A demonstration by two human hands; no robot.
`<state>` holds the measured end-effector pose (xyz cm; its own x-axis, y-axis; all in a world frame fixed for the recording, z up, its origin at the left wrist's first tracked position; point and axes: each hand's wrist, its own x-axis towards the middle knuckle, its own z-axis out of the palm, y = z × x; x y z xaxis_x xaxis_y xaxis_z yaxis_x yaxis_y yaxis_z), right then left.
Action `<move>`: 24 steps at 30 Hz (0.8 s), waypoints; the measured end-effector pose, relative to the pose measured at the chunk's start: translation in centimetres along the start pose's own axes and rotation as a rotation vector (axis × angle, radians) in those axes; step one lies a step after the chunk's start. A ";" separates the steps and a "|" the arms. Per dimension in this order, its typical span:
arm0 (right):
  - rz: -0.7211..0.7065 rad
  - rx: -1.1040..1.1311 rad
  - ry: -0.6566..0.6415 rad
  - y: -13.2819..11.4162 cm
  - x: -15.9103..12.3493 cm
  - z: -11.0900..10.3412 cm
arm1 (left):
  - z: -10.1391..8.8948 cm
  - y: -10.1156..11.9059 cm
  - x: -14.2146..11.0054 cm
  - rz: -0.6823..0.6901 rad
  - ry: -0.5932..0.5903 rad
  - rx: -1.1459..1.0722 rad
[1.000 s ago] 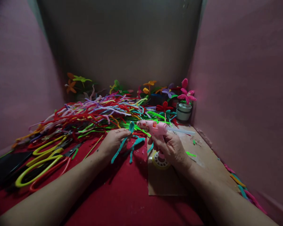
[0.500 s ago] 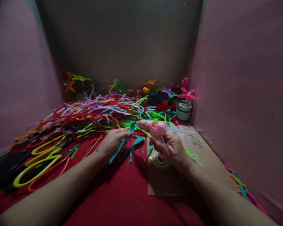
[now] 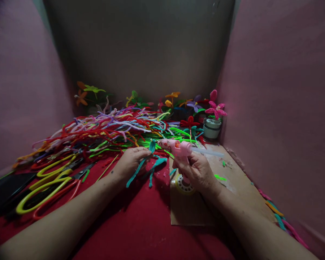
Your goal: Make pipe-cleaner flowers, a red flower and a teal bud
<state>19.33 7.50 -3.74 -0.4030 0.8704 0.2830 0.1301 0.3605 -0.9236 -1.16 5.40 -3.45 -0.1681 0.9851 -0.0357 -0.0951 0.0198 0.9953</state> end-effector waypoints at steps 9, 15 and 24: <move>0.008 0.012 0.031 0.2 0.0 0.0 | 0.0 -0.1 0.0 0.014 -0.012 -0.002; 0.033 0.006 0.015 -0.6 -0.2 0.2 | -0.1 -0.2 0.1 0.008 -0.027 0.022; 0.010 -0.001 -0.047 -1.9 -0.3 0.4 | -0.1 0.0 0.0 0.012 -0.024 0.004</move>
<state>18.86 6.44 -2.11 -0.4437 0.8573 0.2610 0.1354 0.3520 -0.9261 -1.21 5.43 -3.50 -0.1452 0.9892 -0.0212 -0.0893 0.0083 0.9960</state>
